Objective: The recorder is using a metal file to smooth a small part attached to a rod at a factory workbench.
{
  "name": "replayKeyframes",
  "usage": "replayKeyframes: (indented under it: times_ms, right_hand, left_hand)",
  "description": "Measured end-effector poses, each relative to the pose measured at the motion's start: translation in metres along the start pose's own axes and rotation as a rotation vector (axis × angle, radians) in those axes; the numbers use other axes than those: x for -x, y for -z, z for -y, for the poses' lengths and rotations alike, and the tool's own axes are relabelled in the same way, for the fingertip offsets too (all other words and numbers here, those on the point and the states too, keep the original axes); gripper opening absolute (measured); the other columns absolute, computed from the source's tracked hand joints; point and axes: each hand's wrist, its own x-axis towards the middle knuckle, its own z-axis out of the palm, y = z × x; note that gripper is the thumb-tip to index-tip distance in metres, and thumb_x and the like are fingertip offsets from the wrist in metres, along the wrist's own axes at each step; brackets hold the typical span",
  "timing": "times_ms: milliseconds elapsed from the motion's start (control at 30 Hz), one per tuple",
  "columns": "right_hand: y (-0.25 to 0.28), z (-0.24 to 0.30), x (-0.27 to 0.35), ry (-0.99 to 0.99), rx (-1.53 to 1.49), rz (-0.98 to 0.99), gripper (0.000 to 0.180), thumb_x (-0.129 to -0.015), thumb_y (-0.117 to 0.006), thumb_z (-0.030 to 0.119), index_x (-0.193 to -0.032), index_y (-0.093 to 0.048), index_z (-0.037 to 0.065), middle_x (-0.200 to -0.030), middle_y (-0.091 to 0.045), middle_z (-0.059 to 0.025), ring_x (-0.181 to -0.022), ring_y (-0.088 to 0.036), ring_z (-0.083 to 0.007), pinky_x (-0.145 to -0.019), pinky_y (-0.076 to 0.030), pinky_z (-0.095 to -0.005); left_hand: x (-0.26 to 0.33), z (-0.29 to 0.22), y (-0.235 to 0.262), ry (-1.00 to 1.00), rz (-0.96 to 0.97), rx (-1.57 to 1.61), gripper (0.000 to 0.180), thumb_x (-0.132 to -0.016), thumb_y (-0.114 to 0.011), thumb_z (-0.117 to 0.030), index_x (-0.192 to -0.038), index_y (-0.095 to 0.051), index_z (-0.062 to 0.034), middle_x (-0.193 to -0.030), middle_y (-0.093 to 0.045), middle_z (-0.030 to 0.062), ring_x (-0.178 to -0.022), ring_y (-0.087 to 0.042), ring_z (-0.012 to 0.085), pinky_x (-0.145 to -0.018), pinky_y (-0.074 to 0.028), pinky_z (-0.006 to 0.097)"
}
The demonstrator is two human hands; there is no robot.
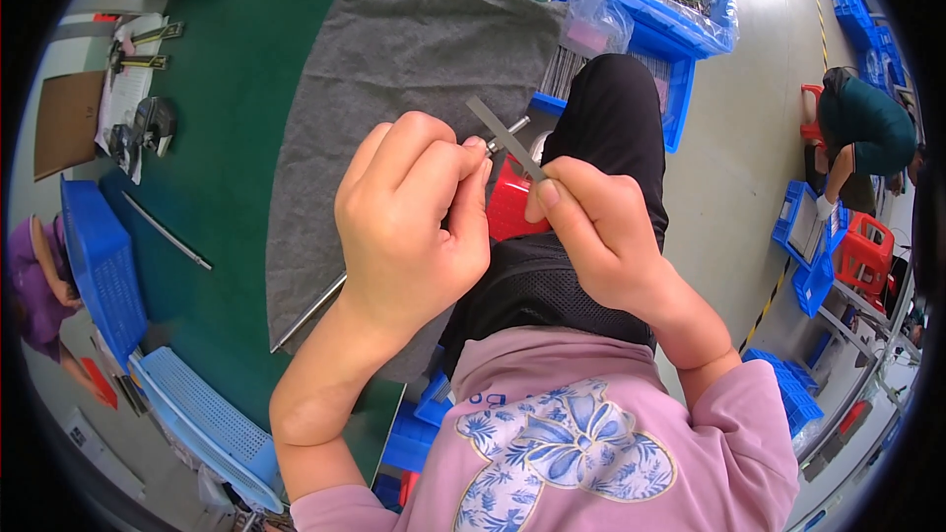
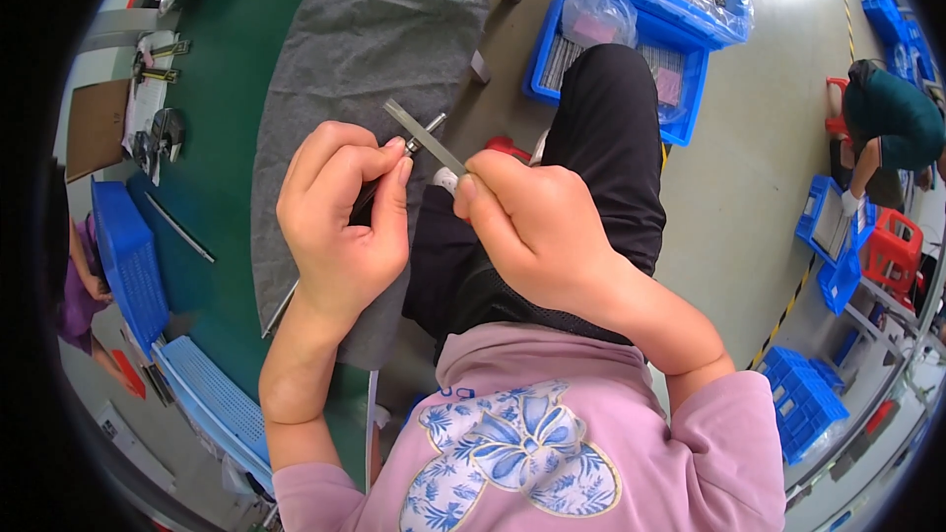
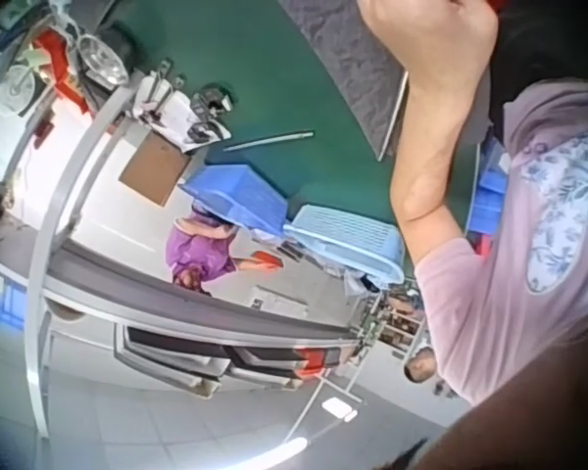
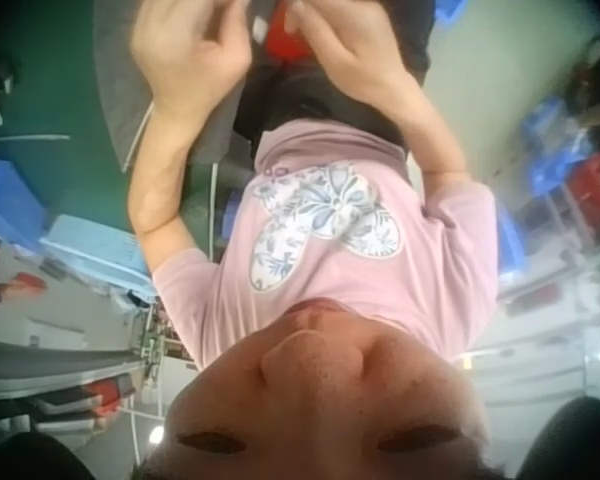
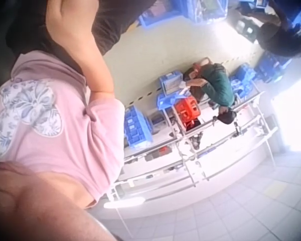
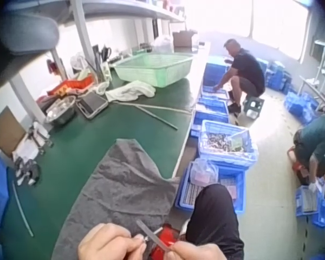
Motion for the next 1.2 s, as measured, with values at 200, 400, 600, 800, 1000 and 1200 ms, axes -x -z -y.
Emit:
replayKeyframes:
  times_ms: [200,400,600,800,1000,1200]
  right_hand:
    - [0.007,0.007,0.005,-0.023,-0.069,-0.025,0.016,-0.092,-0.048,0.006,-0.079,-0.055,-0.001,-0.062,-0.056,-0.0119,-0.054,-0.058,-0.0234,-0.052,-0.044,-0.0308]
    - [0.001,0.0,0.005,-0.018,-0.042,0.009,0.014,-0.09,-0.049,0.007,-0.08,-0.056,0.0,-0.06,-0.056,-0.0124,-0.051,-0.058,-0.0287,-0.049,-0.044,-0.0342]
    - [-0.002,-0.003,0.005,0.004,0.038,0.044,0.019,-0.093,-0.044,0.005,-0.079,-0.053,-0.004,-0.068,-0.057,-0.0104,-0.059,-0.055,-0.0174,-0.058,-0.044,-0.0275]
    - [-0.006,-0.002,0.008,0.013,0.043,-0.035,0.016,-0.089,-0.05,0.011,-0.076,-0.053,0.002,-0.06,-0.056,-0.0136,-0.055,-0.058,-0.0343,-0.051,-0.044,-0.0408]
    - [-0.007,0.0,0.001,0.01,0.048,-0.021,0.015,-0.089,-0.05,0.012,-0.077,-0.052,0.003,-0.06,-0.056,-0.0137,-0.057,-0.058,-0.0355,-0.052,-0.044,-0.0427]
    - [-0.005,0.001,0.001,0.014,0.093,-0.024,0.014,-0.089,-0.051,0.011,-0.078,-0.052,0.003,-0.06,-0.056,-0.0143,-0.057,-0.057,-0.0356,-0.052,-0.044,-0.0427]
  left_hand:
    - [0.001,0.0,0.0,0.012,0.001,-0.018,0.014,-0.068,-0.069,0.009,-0.075,-0.059,0.0009,-0.073,-0.056,0.0094,-0.059,-0.053,0.0201,-0.051,-0.04,0.028]
    - [0.002,-0.003,-0.003,0.043,-0.031,-0.028,0.014,-0.067,-0.069,0.005,-0.073,-0.058,-0.0022,-0.072,-0.053,0.0069,-0.059,-0.051,0.0235,-0.051,-0.04,0.034]
    - [0.001,-0.001,-0.002,-0.004,-0.021,-0.055,0.015,-0.067,-0.069,0.004,-0.074,-0.058,-0.0024,-0.072,-0.053,0.0066,-0.059,-0.05,0.0233,-0.05,-0.04,0.033]
    - [0.002,0.0,-0.003,-0.019,-0.018,-0.074,0.016,-0.066,-0.07,0.006,-0.073,-0.058,-0.0025,-0.071,-0.053,0.0064,-0.058,-0.049,0.0229,-0.05,-0.039,0.033]
    - [0.002,-0.001,-0.003,-0.014,-0.018,-0.066,0.016,-0.066,-0.069,0.007,-0.072,-0.057,-0.0023,-0.071,-0.052,0.0061,-0.058,-0.049,0.0225,-0.05,-0.038,0.032]
    - [-0.001,-0.004,-0.003,-0.022,-0.016,-0.056,0.017,-0.066,-0.069,0.008,-0.072,-0.056,-0.0023,-0.07,-0.052,0.0066,-0.058,-0.049,0.0228,-0.049,-0.038,0.032]
